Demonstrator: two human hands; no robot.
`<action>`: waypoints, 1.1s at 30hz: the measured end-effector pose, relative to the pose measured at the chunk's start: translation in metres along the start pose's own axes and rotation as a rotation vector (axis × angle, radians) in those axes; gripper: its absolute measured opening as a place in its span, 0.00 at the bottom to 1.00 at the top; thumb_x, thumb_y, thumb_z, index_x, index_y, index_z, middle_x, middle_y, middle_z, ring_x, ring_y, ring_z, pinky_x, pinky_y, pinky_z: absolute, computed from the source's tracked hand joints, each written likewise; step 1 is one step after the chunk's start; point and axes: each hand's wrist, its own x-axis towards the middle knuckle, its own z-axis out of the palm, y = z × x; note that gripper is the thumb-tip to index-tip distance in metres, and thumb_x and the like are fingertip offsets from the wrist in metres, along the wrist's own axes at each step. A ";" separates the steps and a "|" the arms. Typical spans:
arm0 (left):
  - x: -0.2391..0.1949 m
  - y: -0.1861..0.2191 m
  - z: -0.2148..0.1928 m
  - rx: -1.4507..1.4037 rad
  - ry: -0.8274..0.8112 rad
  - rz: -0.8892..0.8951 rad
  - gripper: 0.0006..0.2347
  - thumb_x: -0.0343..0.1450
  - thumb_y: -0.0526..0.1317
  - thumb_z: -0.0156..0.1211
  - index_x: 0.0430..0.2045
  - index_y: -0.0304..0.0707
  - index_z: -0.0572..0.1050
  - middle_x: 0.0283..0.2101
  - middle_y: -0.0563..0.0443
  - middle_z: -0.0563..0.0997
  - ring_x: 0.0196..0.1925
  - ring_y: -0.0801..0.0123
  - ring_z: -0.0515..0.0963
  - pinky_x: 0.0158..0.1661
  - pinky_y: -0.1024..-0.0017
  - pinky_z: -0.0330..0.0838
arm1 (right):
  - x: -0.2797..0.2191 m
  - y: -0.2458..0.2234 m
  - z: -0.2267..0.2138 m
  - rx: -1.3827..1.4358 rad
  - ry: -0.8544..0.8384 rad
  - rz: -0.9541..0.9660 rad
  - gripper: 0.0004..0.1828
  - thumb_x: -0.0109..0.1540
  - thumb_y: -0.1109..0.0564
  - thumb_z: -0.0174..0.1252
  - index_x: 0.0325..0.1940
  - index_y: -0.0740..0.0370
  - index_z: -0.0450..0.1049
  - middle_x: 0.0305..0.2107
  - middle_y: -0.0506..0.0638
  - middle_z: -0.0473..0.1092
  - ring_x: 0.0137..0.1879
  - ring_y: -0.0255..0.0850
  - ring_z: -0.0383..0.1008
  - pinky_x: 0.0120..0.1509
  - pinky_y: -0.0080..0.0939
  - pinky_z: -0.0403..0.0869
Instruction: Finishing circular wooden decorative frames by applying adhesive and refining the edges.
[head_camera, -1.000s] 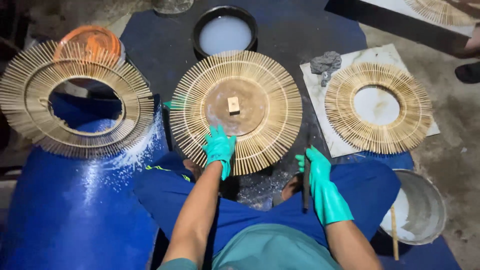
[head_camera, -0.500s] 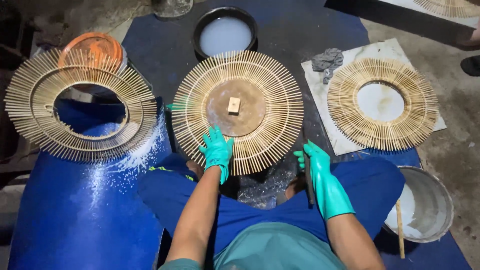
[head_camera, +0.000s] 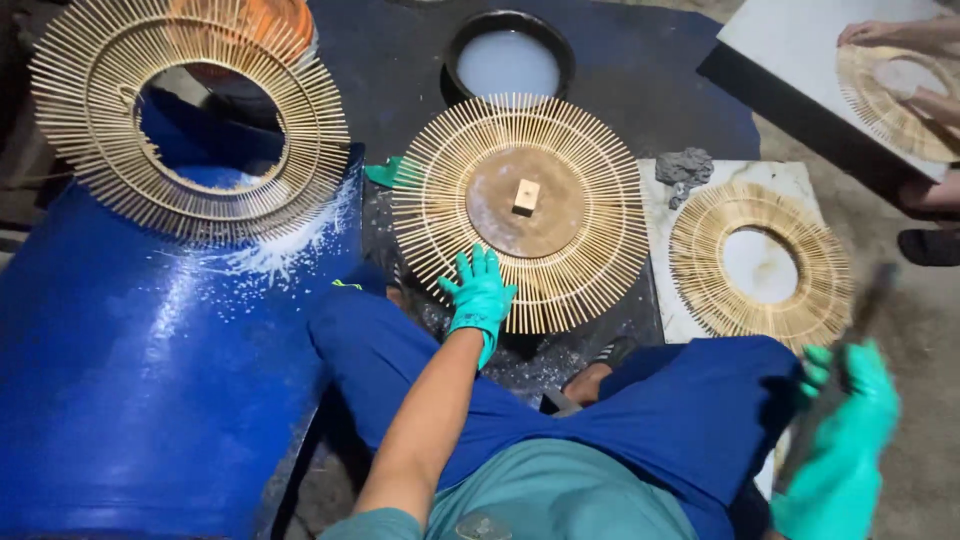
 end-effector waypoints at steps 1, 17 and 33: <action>-0.002 0.000 -0.002 -0.013 0.000 0.009 0.39 0.70 0.57 0.59 0.74 0.46 0.47 0.79 0.49 0.37 0.79 0.44 0.34 0.64 0.20 0.33 | 0.001 0.006 -0.022 -0.008 0.002 -0.013 0.18 0.75 0.46 0.55 0.65 0.57 0.69 0.38 0.45 0.74 0.38 0.31 0.71 0.43 0.32 0.70; -0.037 -0.010 0.007 0.087 0.003 0.093 0.40 0.69 0.58 0.61 0.74 0.50 0.49 0.79 0.52 0.41 0.80 0.47 0.35 0.63 0.18 0.32 | 0.028 0.219 -0.190 -0.887 0.172 0.079 0.28 0.67 0.56 0.57 0.72 0.61 0.67 0.35 0.66 0.75 0.34 0.54 0.77 0.36 0.54 0.73; -0.007 -0.015 -0.023 -0.072 0.322 0.406 0.19 0.68 0.48 0.68 0.46 0.35 0.74 0.47 0.38 0.80 0.50 0.44 0.78 0.49 0.52 0.74 | 0.061 0.254 -0.153 -1.272 0.267 -0.208 0.35 0.64 0.46 0.55 0.76 0.54 0.64 0.34 0.68 0.73 0.39 0.66 0.75 0.42 0.67 0.73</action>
